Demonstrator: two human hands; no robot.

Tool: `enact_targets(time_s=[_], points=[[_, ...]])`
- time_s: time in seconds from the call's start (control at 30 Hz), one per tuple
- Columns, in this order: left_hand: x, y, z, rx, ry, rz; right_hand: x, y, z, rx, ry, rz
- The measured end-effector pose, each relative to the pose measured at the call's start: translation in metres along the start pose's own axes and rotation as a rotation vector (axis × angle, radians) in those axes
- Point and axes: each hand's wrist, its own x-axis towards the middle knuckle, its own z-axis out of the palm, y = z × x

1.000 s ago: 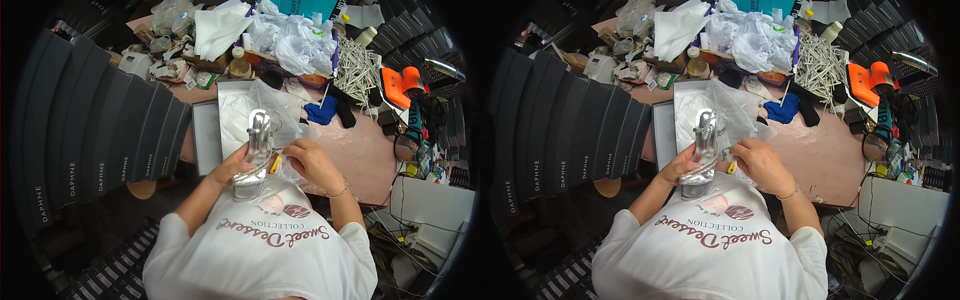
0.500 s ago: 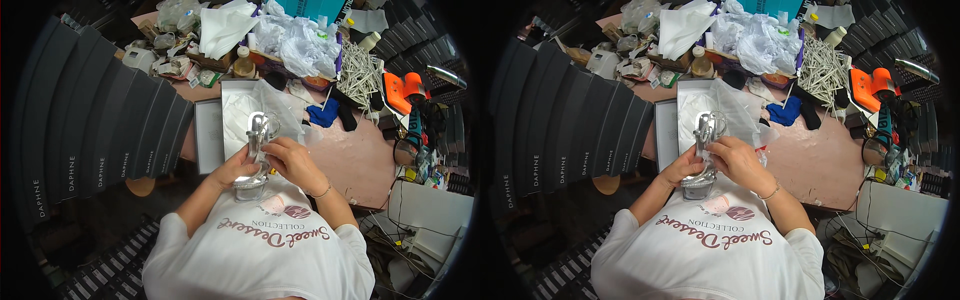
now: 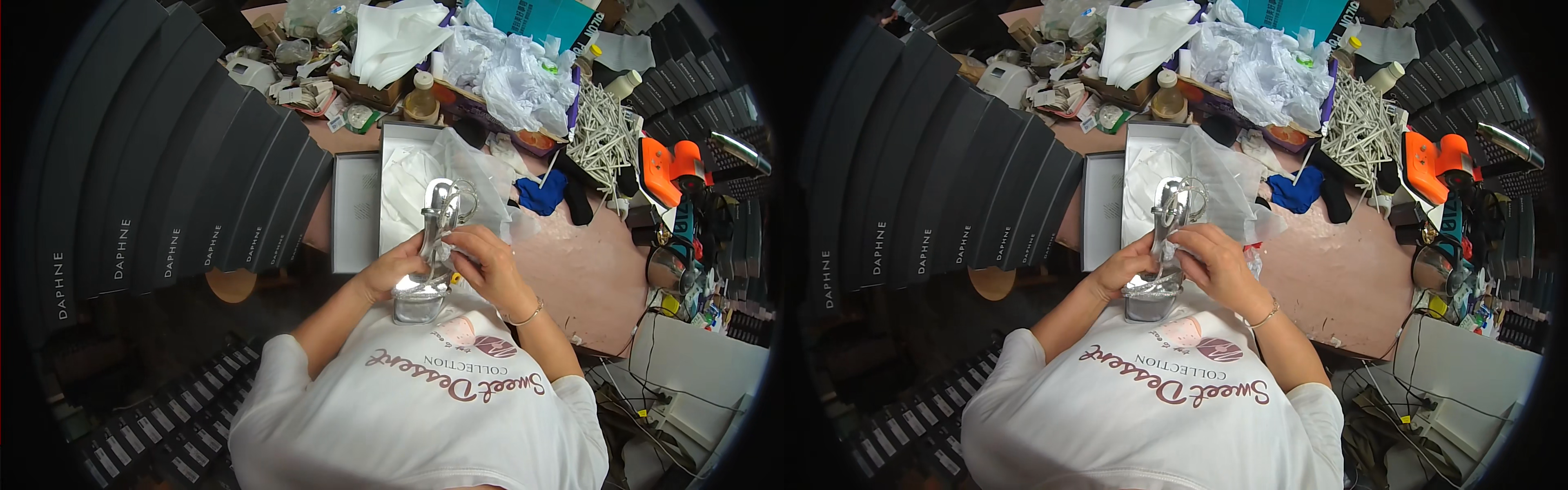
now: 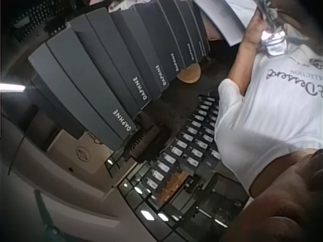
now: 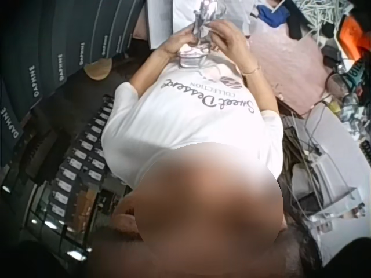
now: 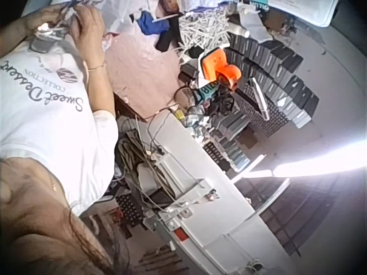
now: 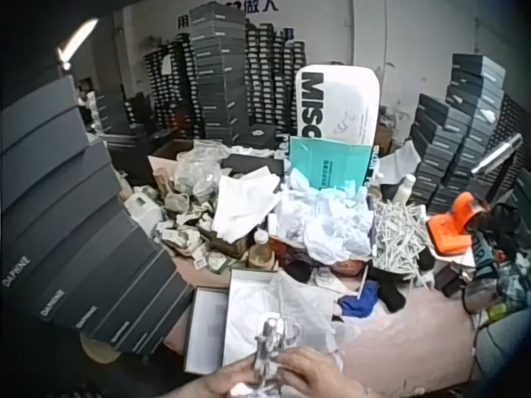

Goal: Wrapping shoes in tissue paper and placing them into a shoebox.

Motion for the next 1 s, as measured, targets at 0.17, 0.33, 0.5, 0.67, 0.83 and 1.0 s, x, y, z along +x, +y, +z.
enact_targets(time_s=[0.17, 0.33, 0.5, 0.67, 0.83, 1.0], points=[[-0.001, 0.000, 0.010, 0.062, -0.041, 0.108, -0.002, 0.006, -0.008, 0.045, -0.082, 0.027], [-0.003, 0.005, 0.007, 0.030, -0.105, 0.063, 0.004, -0.001, -0.015, -0.171, -0.173, -0.098], [-0.004, 0.004, 0.005, -0.245, -0.162, 0.024, 0.017, -0.019, -0.002, -0.345, -0.082, -0.459], [-0.010, 0.001, 0.007, -0.333, -0.036, -0.037, 0.006, -0.008, 0.018, -0.079, -0.094, -0.376], [-0.010, -0.033, 0.001, -0.612, -0.161, -0.071, -0.004, -0.026, 0.017, 0.193, -0.342, 0.153], [-0.013, -0.024, 0.020, -0.434, 0.046, -0.060, -0.011, -0.026, 0.028, 0.053, -0.209, 0.095]])
